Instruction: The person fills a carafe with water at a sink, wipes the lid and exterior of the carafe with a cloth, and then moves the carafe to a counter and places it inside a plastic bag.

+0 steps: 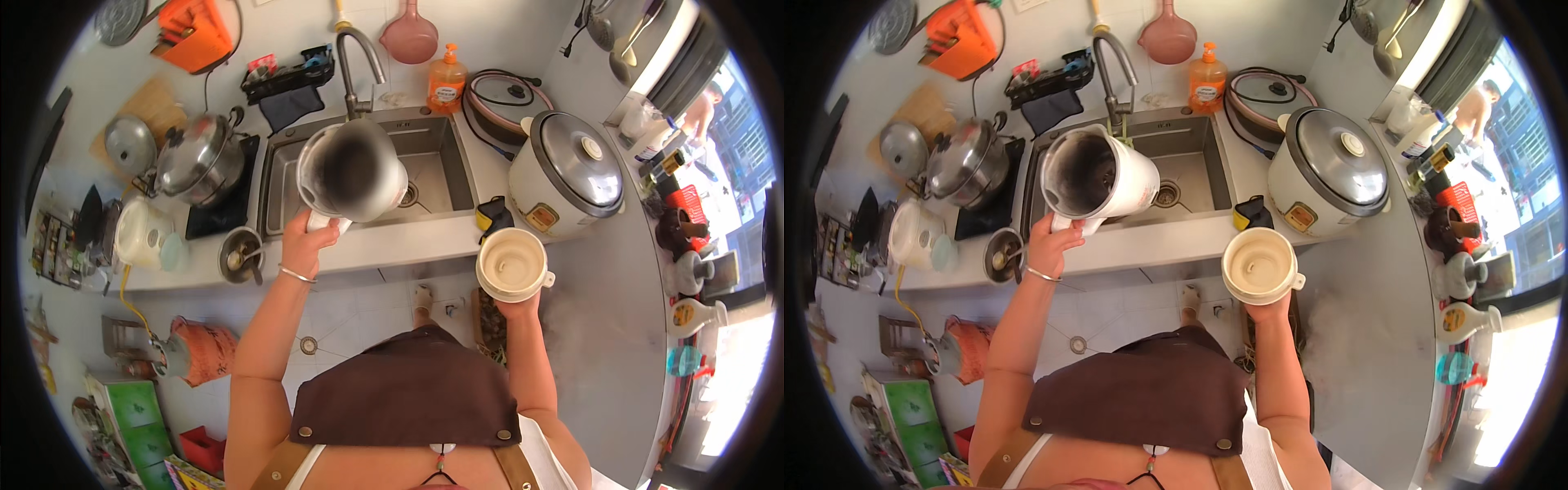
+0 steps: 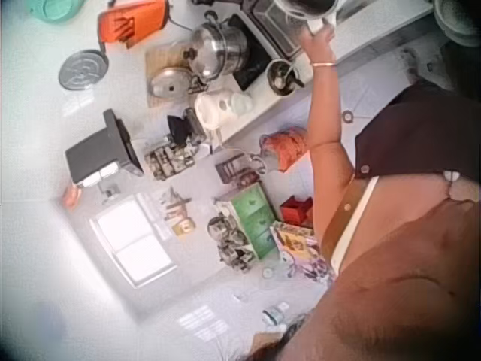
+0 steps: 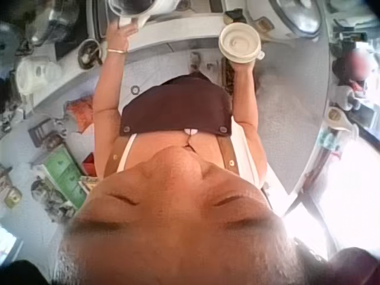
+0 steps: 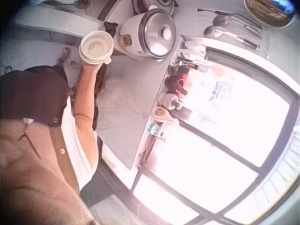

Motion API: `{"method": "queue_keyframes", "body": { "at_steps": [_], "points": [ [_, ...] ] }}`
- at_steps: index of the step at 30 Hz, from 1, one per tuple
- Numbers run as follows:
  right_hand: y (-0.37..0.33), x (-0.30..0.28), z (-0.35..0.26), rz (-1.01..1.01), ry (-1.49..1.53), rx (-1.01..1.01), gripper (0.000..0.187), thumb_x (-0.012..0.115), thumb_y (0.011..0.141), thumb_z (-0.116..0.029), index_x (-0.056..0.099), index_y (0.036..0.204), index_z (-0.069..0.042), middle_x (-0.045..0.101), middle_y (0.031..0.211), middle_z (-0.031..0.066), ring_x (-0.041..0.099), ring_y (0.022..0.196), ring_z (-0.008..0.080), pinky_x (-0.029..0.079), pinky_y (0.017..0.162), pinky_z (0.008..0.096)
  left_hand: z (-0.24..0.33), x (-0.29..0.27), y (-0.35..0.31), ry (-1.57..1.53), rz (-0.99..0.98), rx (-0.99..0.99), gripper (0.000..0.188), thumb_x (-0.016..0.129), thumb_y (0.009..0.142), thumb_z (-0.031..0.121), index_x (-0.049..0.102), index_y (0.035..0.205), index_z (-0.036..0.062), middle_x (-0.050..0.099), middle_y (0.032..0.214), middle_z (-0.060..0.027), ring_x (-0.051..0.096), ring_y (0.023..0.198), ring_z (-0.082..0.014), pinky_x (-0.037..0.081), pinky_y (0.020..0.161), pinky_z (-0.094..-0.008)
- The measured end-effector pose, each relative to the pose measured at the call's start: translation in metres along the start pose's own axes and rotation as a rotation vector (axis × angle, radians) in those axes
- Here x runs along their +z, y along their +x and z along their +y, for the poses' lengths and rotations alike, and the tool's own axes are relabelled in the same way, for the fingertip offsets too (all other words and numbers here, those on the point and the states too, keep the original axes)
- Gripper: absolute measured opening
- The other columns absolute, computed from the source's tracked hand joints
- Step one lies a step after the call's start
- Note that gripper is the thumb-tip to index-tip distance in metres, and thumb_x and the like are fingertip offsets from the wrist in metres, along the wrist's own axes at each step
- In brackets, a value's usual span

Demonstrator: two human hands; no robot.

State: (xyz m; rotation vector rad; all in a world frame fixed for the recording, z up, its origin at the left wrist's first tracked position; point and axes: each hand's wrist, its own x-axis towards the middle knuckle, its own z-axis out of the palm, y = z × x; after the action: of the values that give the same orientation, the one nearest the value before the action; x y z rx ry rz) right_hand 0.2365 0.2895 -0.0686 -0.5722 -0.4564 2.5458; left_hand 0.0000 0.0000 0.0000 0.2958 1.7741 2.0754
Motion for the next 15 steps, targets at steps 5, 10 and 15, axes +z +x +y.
{"method": "queue_keyframes", "body": {
  "at_steps": [5, 10, 15],
  "points": [
    [0.108, -0.001, 0.008, 0.106, 0.044, 0.058, 0.040, 0.041, 0.093, -0.036, 0.048, 0.123, -0.010, 0.054, 0.121, 0.0079, 0.055, 0.108, 0.0240, 0.049, 0.089, 0.0413, -0.024, 0.021, 0.098, 0.102, 0.063, -0.181, 0.027, 0.062, 0.065, 0.001, 0.062, 0.092, 0.0000, 0.061, 0.083, -0.0051, 0.058, 0.070, -0.0136, 0.047, 0.054, -0.0231],
    [0.178, 0.021, -0.020, 0.113, 0.010, 0.151, 0.045, 0.040, 0.093, -0.040, 0.047, 0.124, -0.008, 0.053, 0.122, 0.0092, 0.053, 0.110, 0.0260, 0.046, 0.092, 0.0426, -0.065, 0.049, 0.147, 0.157, 0.084, -0.328, 0.029, 0.064, 0.065, 0.003, 0.062, 0.093, 0.0018, 0.062, 0.084, -0.0047, 0.061, 0.073, -0.0151, 0.047, 0.053, -0.0246],
    [0.230, 0.054, -0.013, 0.047, 0.013, 0.180, 0.042, 0.043, 0.093, -0.035, 0.047, 0.125, -0.009, 0.052, 0.125, 0.0092, 0.053, 0.111, 0.0272, 0.047, 0.092, 0.0428, -0.099, 0.057, 0.190, 0.300, 0.057, -0.389, 0.031, 0.067, 0.064, 0.006, 0.062, 0.094, 0.0035, 0.062, 0.084, -0.0036, 0.059, 0.072, -0.0145, 0.047, 0.052, -0.0270]
  ]
}}
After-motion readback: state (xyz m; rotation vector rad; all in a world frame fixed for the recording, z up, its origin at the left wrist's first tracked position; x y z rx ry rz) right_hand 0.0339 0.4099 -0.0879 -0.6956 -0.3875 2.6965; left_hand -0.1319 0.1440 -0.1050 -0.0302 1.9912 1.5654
